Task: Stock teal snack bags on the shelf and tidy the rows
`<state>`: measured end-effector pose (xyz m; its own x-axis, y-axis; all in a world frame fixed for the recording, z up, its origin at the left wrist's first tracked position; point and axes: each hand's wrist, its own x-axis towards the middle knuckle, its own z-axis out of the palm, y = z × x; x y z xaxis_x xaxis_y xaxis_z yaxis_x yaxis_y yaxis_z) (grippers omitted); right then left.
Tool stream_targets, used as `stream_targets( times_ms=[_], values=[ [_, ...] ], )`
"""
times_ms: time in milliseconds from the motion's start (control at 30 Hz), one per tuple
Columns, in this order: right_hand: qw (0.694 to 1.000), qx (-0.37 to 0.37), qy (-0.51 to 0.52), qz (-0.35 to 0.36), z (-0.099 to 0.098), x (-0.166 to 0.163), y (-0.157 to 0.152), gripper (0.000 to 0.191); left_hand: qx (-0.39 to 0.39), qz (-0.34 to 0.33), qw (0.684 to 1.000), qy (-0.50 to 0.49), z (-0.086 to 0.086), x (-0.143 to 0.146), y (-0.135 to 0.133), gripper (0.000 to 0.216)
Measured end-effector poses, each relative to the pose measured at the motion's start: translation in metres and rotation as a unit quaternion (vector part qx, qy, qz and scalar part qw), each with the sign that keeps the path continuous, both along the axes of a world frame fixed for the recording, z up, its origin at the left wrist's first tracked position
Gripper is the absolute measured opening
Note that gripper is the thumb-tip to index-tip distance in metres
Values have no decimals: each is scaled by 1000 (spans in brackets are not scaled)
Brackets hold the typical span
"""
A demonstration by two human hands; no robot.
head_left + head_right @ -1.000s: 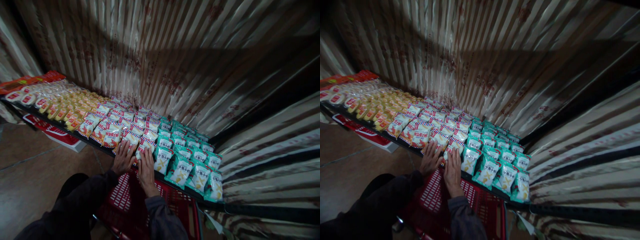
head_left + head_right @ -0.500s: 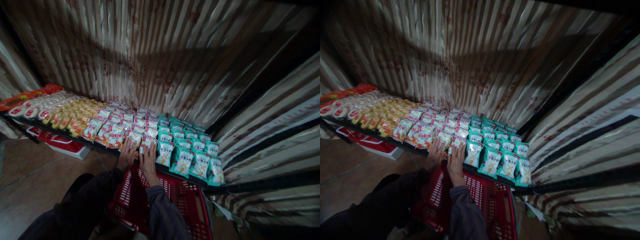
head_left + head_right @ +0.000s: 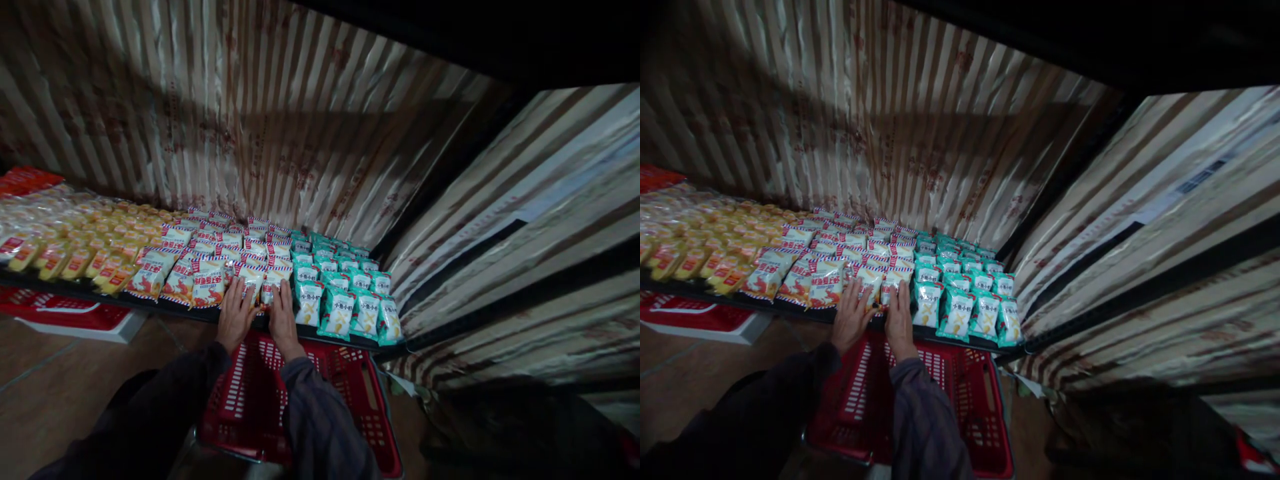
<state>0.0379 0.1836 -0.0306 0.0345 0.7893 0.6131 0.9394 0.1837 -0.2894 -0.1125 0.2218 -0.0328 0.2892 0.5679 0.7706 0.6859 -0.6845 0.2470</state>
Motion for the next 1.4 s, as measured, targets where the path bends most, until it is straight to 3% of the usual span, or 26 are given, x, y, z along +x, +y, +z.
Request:
stream_targets(
  times_ms=[200,500,1033,1233,1400],
  values=[
    [1000,-11,-4,-7,-9,-5,-14,63,3,4,1000,28,-11,0,-9,62],
    [999,11,-29,-20,0,-14,-19,62,-12,8,998,61,-4,-11,-17,51],
    [996,36,14,78,30,-89,-2,58,-67,111,991,-6,-6,-70,-6,59],
    [999,43,23,-5,18,-116,-9,55,-62,82,994,24,-4,-90,9,57],
    [998,37,20,-40,9,-119,-6,53,-62,48,997,21,2,-95,22,55]
  ],
)
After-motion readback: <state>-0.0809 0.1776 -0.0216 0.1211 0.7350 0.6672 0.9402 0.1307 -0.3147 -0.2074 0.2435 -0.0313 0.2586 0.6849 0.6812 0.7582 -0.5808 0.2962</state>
